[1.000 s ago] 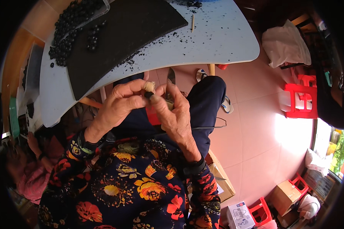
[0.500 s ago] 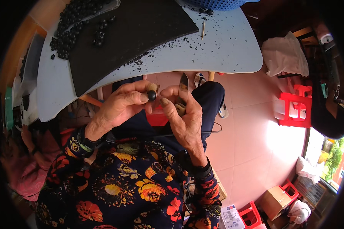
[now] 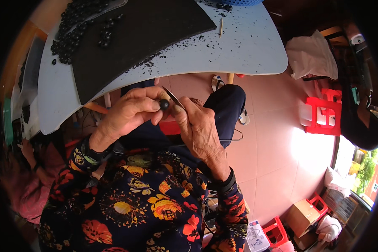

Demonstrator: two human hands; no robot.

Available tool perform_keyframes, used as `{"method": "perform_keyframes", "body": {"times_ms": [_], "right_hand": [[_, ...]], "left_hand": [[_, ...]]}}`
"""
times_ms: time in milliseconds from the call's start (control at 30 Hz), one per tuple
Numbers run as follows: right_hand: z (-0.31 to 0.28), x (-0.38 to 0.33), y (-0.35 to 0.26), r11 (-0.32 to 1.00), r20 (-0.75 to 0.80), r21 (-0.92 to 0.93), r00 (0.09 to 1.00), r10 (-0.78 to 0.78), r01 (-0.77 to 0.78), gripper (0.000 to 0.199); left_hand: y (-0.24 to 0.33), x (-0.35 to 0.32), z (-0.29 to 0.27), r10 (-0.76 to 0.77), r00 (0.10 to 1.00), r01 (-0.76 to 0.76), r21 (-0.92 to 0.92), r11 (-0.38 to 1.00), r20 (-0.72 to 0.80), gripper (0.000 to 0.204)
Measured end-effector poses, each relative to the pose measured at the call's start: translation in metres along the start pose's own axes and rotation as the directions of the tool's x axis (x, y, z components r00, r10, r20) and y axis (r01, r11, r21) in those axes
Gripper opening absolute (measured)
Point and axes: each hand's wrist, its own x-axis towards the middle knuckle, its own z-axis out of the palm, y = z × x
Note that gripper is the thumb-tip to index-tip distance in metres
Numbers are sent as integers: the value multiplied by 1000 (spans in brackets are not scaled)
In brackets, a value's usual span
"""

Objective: The recorder is sorting through a container of black olives and using a small knife to trim or pit them.

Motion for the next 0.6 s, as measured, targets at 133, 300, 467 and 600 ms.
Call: {"method": "perform_keyframes", "body": {"times_ms": [133, 300, 467, 600], "right_hand": [[-8, 2, 3, 998, 14, -31, 998, -62, 62, 26], [-5, 0, 7, 998, 112, -44, 993, -32, 37, 35], [6, -4, 17, 973, -39, -154, 983, -180, 172, 30], [9, -6, 23, 962, -143, -155, 958, -247, 225, 27]], "left_hand": [[0, 0, 2, -80, 996, 80, -11, 997, 37, 24], [0, 1, 2, -143, 989, 142, -18, 990, -29, 21], [-1, 1, 1, -132, 991, 132, -19, 991, -19, 20], [-1, 2, 7, -148, 988, 144, -72, 987, -40, 21]]}}
